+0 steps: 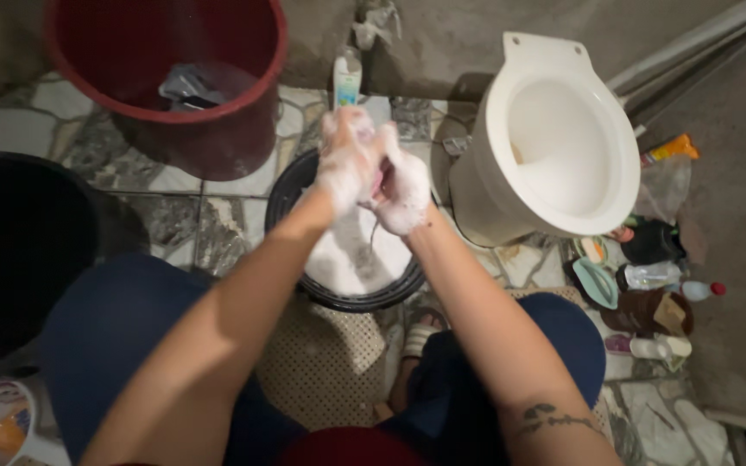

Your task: The person washes clothes by hand in a bucket filled with soapy water, scrubbing different items with a bar of soap, rinsing them, and wringing them out.

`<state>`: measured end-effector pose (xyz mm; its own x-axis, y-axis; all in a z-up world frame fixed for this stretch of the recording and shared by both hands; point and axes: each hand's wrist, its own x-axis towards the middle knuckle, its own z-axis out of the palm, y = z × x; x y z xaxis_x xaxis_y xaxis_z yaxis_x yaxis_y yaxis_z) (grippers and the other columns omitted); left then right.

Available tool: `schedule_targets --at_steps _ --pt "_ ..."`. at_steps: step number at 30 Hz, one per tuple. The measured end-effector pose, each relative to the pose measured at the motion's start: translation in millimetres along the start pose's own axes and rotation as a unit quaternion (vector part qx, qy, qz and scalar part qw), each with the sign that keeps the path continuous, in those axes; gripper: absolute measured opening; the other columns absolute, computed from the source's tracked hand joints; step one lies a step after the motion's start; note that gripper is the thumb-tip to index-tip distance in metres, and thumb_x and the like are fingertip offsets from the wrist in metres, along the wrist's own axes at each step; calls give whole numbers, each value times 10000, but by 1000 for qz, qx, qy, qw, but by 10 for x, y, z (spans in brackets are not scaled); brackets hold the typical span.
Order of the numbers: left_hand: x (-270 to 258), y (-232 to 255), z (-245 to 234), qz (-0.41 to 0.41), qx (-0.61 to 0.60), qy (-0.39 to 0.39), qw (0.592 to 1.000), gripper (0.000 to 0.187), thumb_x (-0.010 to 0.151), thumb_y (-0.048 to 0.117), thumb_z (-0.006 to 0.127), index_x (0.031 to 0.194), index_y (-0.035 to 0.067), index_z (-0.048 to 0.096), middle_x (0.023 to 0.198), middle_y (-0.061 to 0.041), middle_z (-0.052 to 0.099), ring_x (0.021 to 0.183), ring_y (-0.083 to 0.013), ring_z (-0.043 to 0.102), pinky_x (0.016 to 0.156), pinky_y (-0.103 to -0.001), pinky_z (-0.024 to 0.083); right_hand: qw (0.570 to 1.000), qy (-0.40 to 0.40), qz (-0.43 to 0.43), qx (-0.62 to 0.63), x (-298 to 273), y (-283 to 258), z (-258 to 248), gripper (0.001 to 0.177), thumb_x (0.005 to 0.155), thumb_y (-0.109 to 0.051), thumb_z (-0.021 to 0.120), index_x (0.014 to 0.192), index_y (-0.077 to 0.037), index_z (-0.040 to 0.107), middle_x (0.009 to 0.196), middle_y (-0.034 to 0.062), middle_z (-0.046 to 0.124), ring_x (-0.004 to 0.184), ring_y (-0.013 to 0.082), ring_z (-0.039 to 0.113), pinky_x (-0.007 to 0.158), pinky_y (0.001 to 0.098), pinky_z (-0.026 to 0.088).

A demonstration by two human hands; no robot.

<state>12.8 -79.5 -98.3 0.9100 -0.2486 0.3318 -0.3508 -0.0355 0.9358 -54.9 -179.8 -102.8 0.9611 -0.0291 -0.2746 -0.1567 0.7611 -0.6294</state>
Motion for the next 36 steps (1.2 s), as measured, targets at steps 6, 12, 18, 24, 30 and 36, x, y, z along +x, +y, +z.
schedule_targets --at_steps 6,12,18,24,30,36 --pt "549 -66 -745 -329 -209 -157 907 326 862 100 616 1022 209 354 896 -72 628 766 -295 676 554 -452 566 967 -239 -28 -85 289 -113 328 99 1181 -157 665 1124 -137 586 929 45 652 808 184 642 661 301 511" --pt "1092 -81 -1751 -268 -210 -52 939 288 880 124 654 1045 182 425 972 -48 594 811 -213 647 615 -419 516 979 -71 -36 -190 1156 -1 1212 441 940 -128 654 1360 -172 529 1114 16 671 950 157 670 747 320 561" --pt "1041 -417 -2845 -319 -86 7 944 229 955 346 638 1023 137 703 965 15 671 789 -133 610 664 -349 527 984 2 58 -169 1598 415 1537 565 907 -81 561 1432 -208 395 1235 61 566 1018 309 639 849 458 561" --pt "446 -1115 -4184 -335 263 -24 904 238 895 312 673 974 110 770 849 -98 745 634 -188 659 571 -369 533 909 -118 129 -379 1520 1319 1929 418 940 -117 619 1353 -72 571 1177 45 718 969 188 697 833 359 568" --pt "-713 -1993 -5201 -290 561 -261 730 451 902 507 718 1100 120 839 1109 -169 799 960 -321 734 906 -454 565 679 -297 154 -653 1432 2591 2907 314 908 -201 688 1211 -121 712 1043 17 754 911 136 694 770 321 531" --pt "-1368 -1201 -4776 -519 471 -181 690 1256 705 508 965 1599 298 108 1658 -81 27 1503 -439 23 1124 -689 243 583 -417 37 -697 1522 3534 3018 428 723 -117 779 1148 -79 748 1054 71 792 969 202 716 847 333 564"
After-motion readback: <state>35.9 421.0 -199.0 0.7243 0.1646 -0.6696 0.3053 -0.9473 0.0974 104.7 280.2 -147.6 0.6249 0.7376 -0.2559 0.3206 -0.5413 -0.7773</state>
